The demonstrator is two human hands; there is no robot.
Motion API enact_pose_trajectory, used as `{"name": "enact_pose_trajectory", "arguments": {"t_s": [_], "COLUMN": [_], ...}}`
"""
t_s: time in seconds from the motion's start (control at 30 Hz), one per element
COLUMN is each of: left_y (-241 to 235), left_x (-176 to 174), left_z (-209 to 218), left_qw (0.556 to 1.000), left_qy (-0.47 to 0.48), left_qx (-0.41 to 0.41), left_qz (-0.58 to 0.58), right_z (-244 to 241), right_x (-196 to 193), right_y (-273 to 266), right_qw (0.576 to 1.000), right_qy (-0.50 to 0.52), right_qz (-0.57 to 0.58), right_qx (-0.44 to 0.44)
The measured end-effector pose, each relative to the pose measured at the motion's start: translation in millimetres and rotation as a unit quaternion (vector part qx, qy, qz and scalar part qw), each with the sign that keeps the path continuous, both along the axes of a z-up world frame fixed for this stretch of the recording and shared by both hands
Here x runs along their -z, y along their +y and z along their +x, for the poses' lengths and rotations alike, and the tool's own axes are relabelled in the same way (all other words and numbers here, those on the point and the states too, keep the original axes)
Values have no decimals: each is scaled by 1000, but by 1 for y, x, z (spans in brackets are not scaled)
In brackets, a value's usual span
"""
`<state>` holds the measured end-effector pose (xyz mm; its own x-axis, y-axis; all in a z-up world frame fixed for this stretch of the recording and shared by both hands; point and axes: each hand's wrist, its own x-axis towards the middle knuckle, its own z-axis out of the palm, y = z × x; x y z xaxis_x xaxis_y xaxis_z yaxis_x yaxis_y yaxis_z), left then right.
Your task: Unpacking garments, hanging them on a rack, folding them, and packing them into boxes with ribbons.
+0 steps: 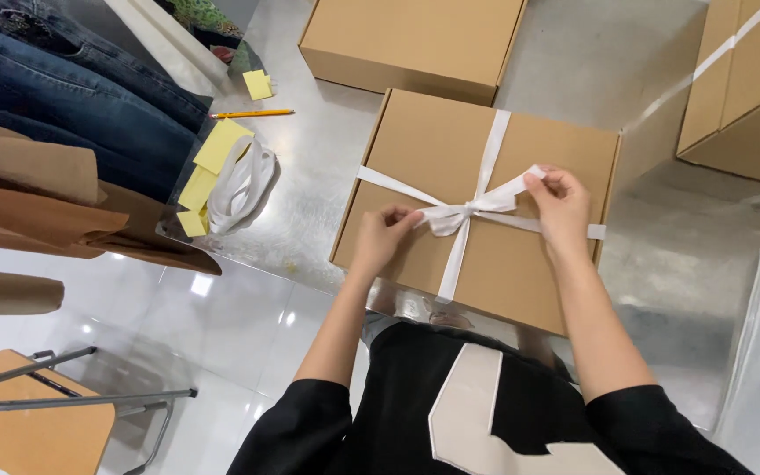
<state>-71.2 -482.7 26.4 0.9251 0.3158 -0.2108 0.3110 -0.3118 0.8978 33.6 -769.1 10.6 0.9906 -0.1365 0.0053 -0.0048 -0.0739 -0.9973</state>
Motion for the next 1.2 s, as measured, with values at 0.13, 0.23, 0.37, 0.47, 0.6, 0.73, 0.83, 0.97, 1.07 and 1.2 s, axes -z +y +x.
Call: {"name": "enact_pose_trajectory", "arguments": {"t_s": [0.13,0.23,0.37,0.47,0.6,0.73,0.83,0.97,1.07,1.2], "left_y": [38,60,69,77,62,31,0,-32,-43,-43], "left_x": [-39,-50,-97,-99,-123,-99,-70,-34,-15,-24], "left_z": [-12,-25,-36,-43,-49,-38,-26,-4,11,12], "left_qw": [999,995,985,962,949,969,996,999,995,990], "left_qy": [41,24,39,-58,-142,-102,-30,-2,38,48], "left_qx": [-27,-98,-169,-258,-273,-203,-84,54,88,130], "left_qz": [14,-13,-19,-68,-73,-101,-20,6,21,27], "right_z": [4,10,31,30,8,-12,-38,-75,-106,-125], "right_x": [-4,-22,-49,-56,-69,-54,-58,-49,-66,-33], "right_y": [-52,-83,-111,-124,-117,-94,-62,-4,37,70], "right_qw": [996,992,985,975,969,982,996,965,913,870], "right_qy": [48,77,73,74,74,53,2,-59,-6,-36], "right_qz": [53,61,123,152,153,121,-47,-249,-371,-461], "right_qx": [62,75,98,146,179,134,79,-56,-170,-170]}}
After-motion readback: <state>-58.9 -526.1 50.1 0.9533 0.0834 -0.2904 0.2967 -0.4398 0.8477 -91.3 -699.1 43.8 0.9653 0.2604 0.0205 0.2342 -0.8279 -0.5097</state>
